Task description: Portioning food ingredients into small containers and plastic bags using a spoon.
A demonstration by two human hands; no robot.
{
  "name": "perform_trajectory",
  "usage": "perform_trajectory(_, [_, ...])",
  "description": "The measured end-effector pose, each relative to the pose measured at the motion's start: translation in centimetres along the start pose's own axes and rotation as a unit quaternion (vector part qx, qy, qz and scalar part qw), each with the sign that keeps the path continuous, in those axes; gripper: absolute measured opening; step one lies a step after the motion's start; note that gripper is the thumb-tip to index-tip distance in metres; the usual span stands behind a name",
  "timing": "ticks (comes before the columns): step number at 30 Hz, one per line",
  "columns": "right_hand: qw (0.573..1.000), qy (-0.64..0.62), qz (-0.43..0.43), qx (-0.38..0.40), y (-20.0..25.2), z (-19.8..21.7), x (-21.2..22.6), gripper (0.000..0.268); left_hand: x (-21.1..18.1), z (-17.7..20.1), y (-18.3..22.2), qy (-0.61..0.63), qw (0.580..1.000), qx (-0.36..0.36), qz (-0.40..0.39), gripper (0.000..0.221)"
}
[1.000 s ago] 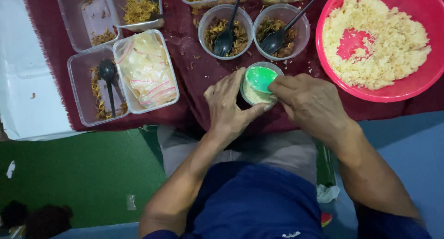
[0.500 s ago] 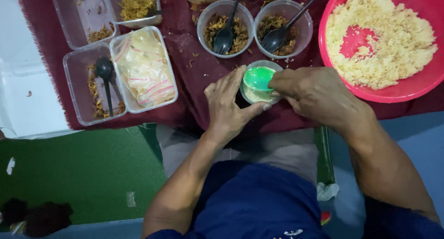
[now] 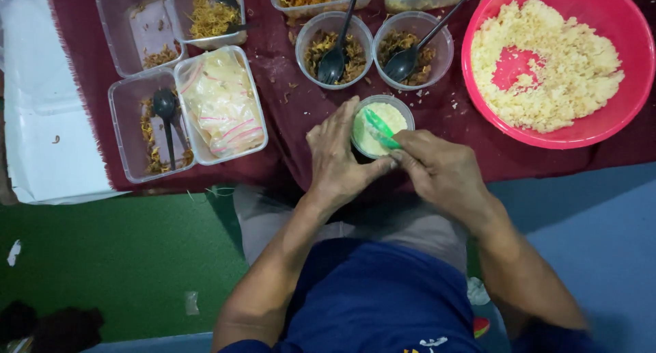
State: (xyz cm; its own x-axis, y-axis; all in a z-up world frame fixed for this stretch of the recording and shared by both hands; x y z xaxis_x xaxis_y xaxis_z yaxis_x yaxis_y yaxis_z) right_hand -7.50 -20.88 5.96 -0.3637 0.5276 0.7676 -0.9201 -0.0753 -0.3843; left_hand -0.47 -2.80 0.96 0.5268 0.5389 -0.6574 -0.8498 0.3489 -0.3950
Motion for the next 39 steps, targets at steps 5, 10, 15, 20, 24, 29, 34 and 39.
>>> perform_trajectory(5, [1.0, 0.005, 0.021, -0.014, -0.2, 1.3, 0.3, 0.011, 0.1, 0.0, 0.1, 0.007, 1.0, -0.011, 0.008, 0.115])
perform_trajectory(10, [0.995, 0.089, 0.044, 0.012, -1.3, 2.5, 1.5, 0.011, 0.1, -0.1, 0.2, -0.009, 1.0, -0.014, 0.014, 0.11])
perform_trajectory(15, [0.961, 0.259, 0.069, 0.067, -1.6, 1.5, 0.8, 0.011, 0.4, -0.4, 0.2, -0.013, 1.0, -0.008, 0.01, 0.106])
perform_trajectory(20, [0.952, 0.283, 0.054, 0.107, -2.1, 1.1, 0.2, 0.011, 0.4, -0.3, 0.1, -0.01, 1.0, -0.001, 0.008, 0.102])
perform_trajectory(24, [0.944, 0.286, 0.052, 0.153, -3.1, 1.9, -0.2, 0.011, 0.4, -0.2, 0.0, 0.001, 1.0, 0.001, 0.006, 0.1])
perform_trajectory(29, [0.933, 0.283, 0.064, 0.211, -4.4, 2.5, -0.1, 0.01, 0.4, -0.1, 0.0, 0.002, 1.0, 0.007, 0.009, 0.099])
perform_trajectory(34, [0.946, 0.246, 0.096, 0.188, -4.3, 2.7, -0.7, 0.01, 0.6, -0.4, 0.0, 0.001, 1.0, -0.002, 0.001, 0.098])
perform_trajectory(39, [0.98, 0.148, 0.065, 0.119, -2.2, 1.8, -2.1, 0.018, 0.5, -0.4, 0.2, -0.008, 1.0, -0.016, -0.001, 0.103])
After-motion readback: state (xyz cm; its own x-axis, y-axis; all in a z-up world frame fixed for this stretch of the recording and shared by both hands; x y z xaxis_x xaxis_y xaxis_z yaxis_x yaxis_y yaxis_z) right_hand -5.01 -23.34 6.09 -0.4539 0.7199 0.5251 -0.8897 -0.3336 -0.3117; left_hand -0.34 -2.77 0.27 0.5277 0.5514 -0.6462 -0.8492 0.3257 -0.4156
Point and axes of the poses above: each hand's wrist, its own y-axis away from the middle knuckle, its own z-axis out of the back of the hand, x = y × z, the point moved 1 cm from there along -y, towards the middle knuckle, and after that the axes turned 14 degrees about -y, right-handed, at the moved point
